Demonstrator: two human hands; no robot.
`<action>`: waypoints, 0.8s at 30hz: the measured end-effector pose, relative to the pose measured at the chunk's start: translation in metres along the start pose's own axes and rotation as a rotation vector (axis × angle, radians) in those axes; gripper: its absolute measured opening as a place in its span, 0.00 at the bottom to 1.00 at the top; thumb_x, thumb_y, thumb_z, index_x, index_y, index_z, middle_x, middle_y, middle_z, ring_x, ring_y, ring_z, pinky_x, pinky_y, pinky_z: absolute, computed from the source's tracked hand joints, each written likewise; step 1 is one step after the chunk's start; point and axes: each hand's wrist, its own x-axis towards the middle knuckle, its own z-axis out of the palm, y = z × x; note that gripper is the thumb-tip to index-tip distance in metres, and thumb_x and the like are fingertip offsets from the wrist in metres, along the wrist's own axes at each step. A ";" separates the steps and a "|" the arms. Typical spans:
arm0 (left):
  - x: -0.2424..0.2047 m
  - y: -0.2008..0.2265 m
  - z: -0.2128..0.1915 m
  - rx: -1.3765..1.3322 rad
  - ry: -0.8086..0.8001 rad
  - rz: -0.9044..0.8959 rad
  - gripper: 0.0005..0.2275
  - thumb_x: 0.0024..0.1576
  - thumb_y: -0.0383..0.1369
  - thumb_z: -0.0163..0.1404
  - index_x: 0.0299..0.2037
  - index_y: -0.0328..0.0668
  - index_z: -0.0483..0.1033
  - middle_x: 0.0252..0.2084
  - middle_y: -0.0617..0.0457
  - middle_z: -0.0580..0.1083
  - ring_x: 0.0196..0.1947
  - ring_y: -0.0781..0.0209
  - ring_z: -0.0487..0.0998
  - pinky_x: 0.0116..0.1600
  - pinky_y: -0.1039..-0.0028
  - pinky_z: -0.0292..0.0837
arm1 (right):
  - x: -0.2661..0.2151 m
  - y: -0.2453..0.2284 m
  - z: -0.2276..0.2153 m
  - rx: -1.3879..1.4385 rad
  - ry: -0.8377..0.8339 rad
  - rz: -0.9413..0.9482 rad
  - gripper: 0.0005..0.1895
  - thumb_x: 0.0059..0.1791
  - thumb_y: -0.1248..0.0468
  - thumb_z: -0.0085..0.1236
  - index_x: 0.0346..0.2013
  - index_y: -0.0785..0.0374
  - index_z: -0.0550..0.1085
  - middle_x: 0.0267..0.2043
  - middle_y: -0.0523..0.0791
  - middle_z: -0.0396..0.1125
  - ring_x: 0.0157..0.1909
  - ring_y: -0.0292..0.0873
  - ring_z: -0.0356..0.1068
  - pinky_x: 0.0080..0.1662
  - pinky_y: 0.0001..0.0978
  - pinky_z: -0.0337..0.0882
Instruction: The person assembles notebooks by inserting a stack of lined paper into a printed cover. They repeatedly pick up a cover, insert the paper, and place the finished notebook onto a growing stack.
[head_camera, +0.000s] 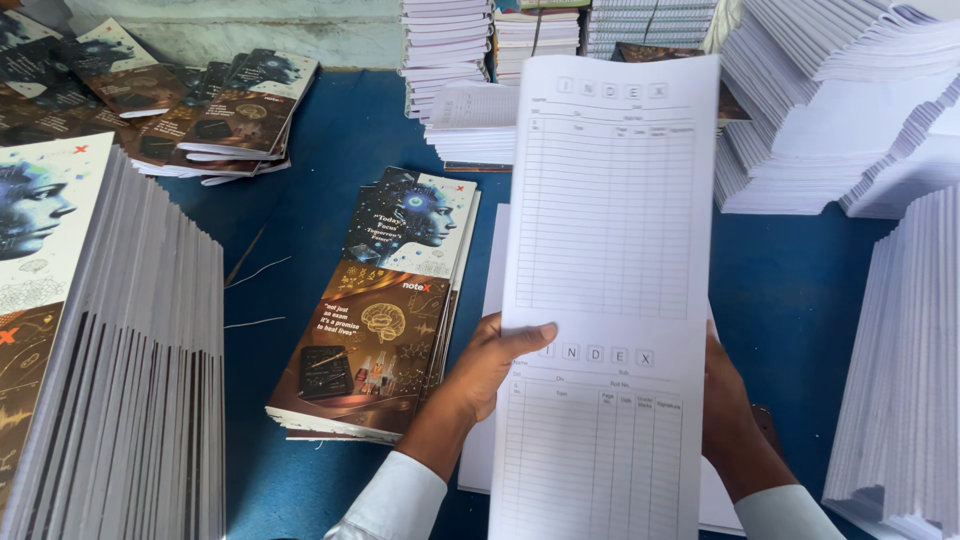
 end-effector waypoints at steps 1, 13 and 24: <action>0.000 -0.001 0.001 0.017 0.004 -0.010 0.20 0.50 0.37 0.59 0.49 0.30 0.77 0.44 0.37 0.80 0.47 0.50 0.82 0.50 0.61 0.80 | -0.002 -0.005 0.003 0.215 0.010 0.027 0.35 0.56 0.43 0.26 0.63 0.66 0.64 0.51 0.63 0.69 0.51 0.53 0.75 0.44 0.44 0.77; 0.001 -0.002 0.000 -0.015 -0.112 -0.028 0.22 0.47 0.37 0.60 0.49 0.29 0.79 0.43 0.35 0.80 0.44 0.48 0.83 0.49 0.59 0.80 | 0.022 0.025 -0.039 0.641 -0.530 -0.381 0.44 0.67 0.38 0.20 0.51 0.76 0.73 0.46 0.61 0.72 0.50 0.54 0.75 0.49 0.44 0.77; 0.001 -0.002 -0.002 0.099 -0.023 0.063 0.22 0.47 0.41 0.60 0.48 0.33 0.79 0.43 0.38 0.81 0.50 0.48 0.80 0.57 0.57 0.74 | 0.005 -0.029 -0.006 0.018 -0.005 0.049 0.31 0.45 0.56 0.56 0.59 0.69 0.67 0.48 0.60 0.73 0.47 0.58 0.77 0.45 0.54 0.80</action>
